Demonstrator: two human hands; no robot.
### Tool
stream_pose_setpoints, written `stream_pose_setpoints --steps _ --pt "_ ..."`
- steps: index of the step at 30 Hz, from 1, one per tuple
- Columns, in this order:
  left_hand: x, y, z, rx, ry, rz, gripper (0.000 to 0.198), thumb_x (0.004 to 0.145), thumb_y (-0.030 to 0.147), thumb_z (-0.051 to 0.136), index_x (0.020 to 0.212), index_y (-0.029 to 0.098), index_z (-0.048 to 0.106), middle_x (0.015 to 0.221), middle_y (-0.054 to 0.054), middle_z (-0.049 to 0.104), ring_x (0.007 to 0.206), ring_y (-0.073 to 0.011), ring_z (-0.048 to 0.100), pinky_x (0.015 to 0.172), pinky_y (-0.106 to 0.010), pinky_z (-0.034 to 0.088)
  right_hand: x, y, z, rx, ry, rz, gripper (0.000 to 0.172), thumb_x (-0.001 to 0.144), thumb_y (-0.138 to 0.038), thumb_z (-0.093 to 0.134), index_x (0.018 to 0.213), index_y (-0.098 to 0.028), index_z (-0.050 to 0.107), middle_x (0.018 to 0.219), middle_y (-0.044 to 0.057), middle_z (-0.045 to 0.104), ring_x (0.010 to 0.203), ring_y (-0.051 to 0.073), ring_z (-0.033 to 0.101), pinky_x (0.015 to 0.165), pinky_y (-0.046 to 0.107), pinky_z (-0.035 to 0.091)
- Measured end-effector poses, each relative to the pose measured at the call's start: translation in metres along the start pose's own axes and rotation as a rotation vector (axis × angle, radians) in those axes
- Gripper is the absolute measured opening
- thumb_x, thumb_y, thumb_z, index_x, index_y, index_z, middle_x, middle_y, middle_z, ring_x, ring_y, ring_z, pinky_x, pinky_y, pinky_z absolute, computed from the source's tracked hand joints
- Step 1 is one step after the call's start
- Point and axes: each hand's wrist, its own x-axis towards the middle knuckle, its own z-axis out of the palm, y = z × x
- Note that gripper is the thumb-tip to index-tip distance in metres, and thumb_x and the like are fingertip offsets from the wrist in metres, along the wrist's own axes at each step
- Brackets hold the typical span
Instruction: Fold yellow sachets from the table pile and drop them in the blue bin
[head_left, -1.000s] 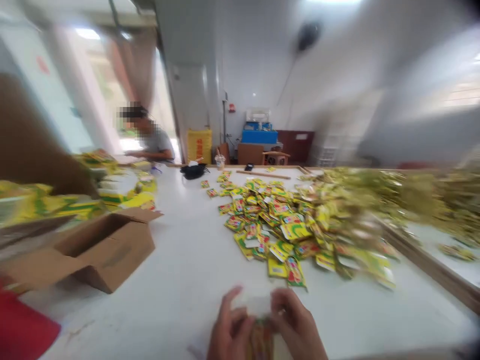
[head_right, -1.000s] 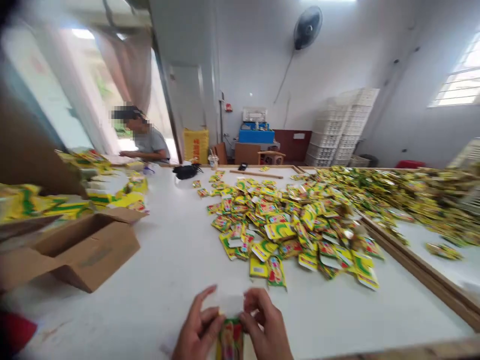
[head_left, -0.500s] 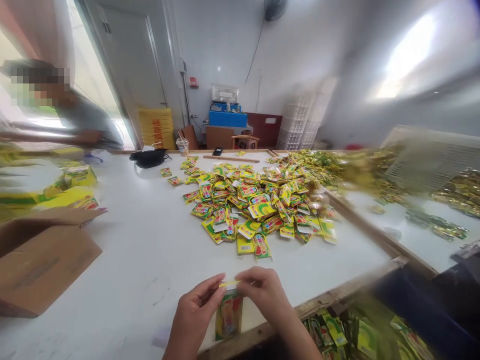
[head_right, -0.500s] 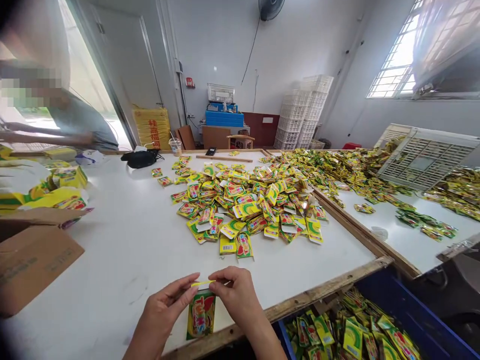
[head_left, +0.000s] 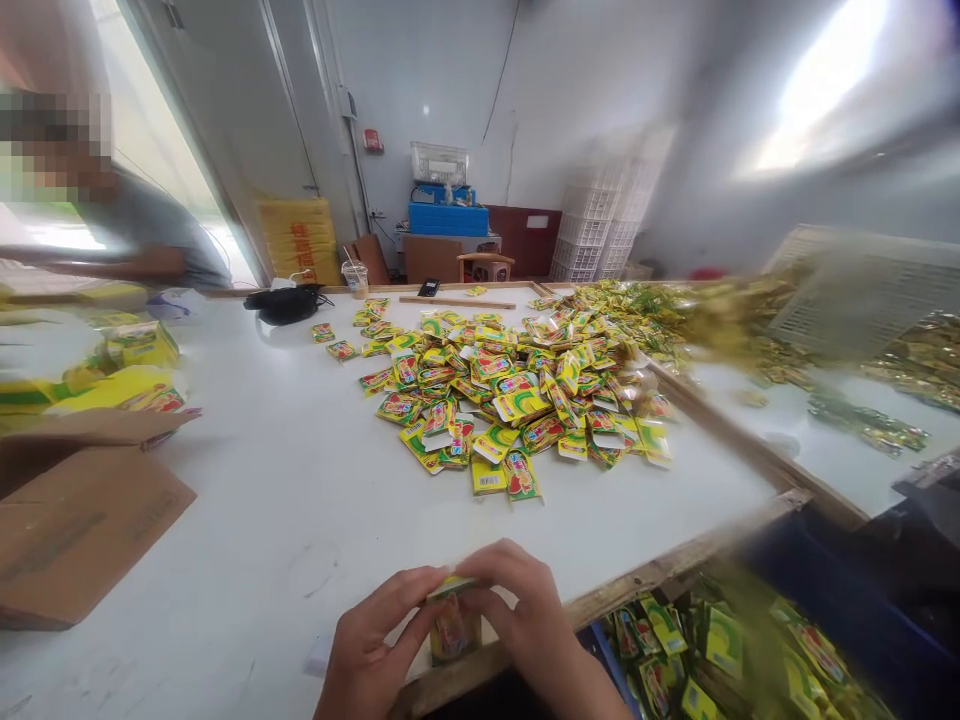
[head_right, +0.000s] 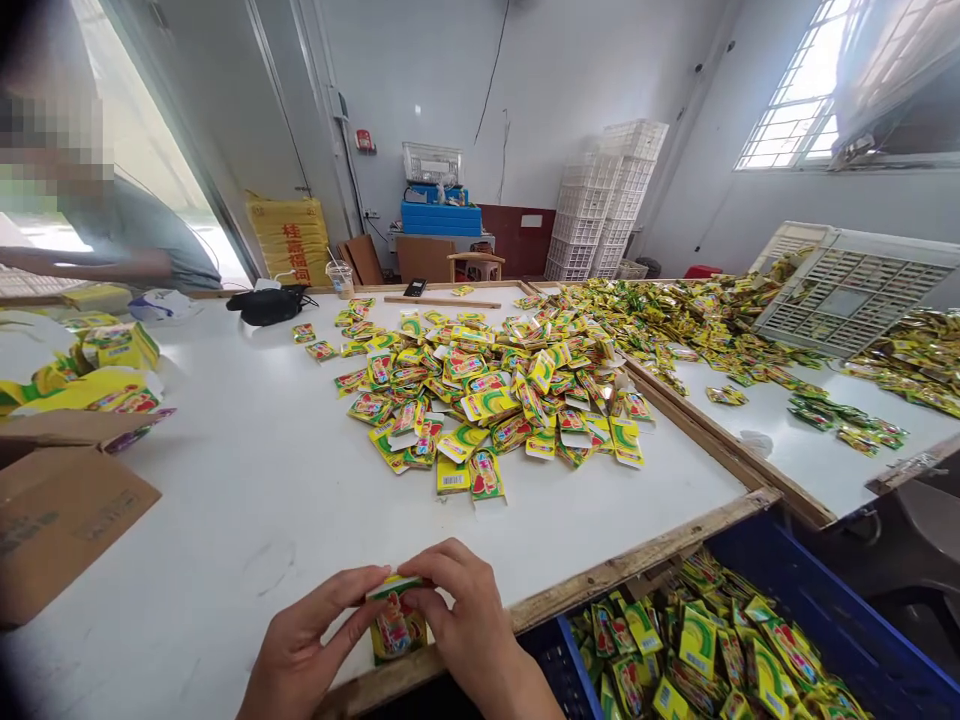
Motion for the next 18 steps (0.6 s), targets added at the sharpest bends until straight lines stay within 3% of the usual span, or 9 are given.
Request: stream_pose_setpoints --steps 2,7,11,13,15,18 --pt "-0.002 0.0 -0.001 0.001 -0.043 0.059 0.03 0.084 0.019 0.067 0.112 0.032 0.071 0.11 -0.001 0.073 0.099 -0.0206 0.07 0.089 -0.028 0.056 -0.003 -0.001 0.002 0.022 0.004 -0.026 0.03 0.081 -0.005 0.067 0.1 -0.027 0.074 0.095 0.002 0.067 0.089 0.017 0.064 0.08 0.026 0.051" --pt "-0.006 0.003 0.003 -0.057 -0.077 0.098 0.032 0.085 0.012 0.065 0.11 0.031 0.069 0.113 -0.002 0.071 0.101 -0.0204 0.068 0.09 -0.029 0.055 -0.014 0.004 0.004 0.049 0.018 -0.052 0.027 0.085 -0.008 0.062 0.099 -0.028 0.073 0.101 0.003 0.065 0.095 0.018 0.062 0.084 0.027 0.05" --pt "-0.013 0.01 0.011 -0.124 -0.083 0.065 0.022 0.087 0.014 0.062 0.104 0.027 0.067 0.111 -0.003 0.07 0.098 -0.0201 0.068 0.087 -0.029 0.056 -0.017 0.006 0.013 0.054 0.033 -0.081 0.023 0.091 -0.014 0.056 0.098 -0.027 0.073 0.1 0.004 0.063 0.087 0.017 0.063 0.075 0.027 0.052" --pt "-0.01 0.013 0.011 -0.116 -0.129 0.022 0.022 0.09 0.019 0.059 0.109 0.028 0.066 0.109 -0.003 0.071 0.098 -0.0199 0.068 0.086 -0.028 0.056 -0.015 0.003 0.008 0.081 0.084 -0.062 0.017 0.089 -0.017 0.06 0.092 -0.026 0.073 0.094 0.004 0.065 0.086 0.018 0.064 0.076 0.028 0.053" --pt "0.006 0.014 0.007 -0.053 -0.198 -0.001 0.034 0.093 0.025 0.055 0.126 0.031 0.059 0.111 -0.003 0.071 0.101 -0.0199 0.068 0.089 -0.029 0.055 -0.017 -0.002 -0.018 0.092 0.2 0.002 0.009 0.086 -0.022 0.065 0.087 -0.025 0.073 0.091 0.004 0.068 0.088 0.02 0.065 0.079 0.029 0.054" --pt "0.061 0.008 0.006 0.17 -0.121 -0.015 0.046 0.093 0.032 0.054 0.138 0.031 0.047 0.119 -0.004 0.069 0.107 -0.0208 0.065 0.094 -0.034 0.052 -0.043 -0.004 -0.098 -0.007 0.485 0.14 0.013 0.08 -0.032 0.071 0.09 -0.025 0.074 0.095 0.005 0.073 0.088 0.024 0.069 0.075 0.029 0.058"
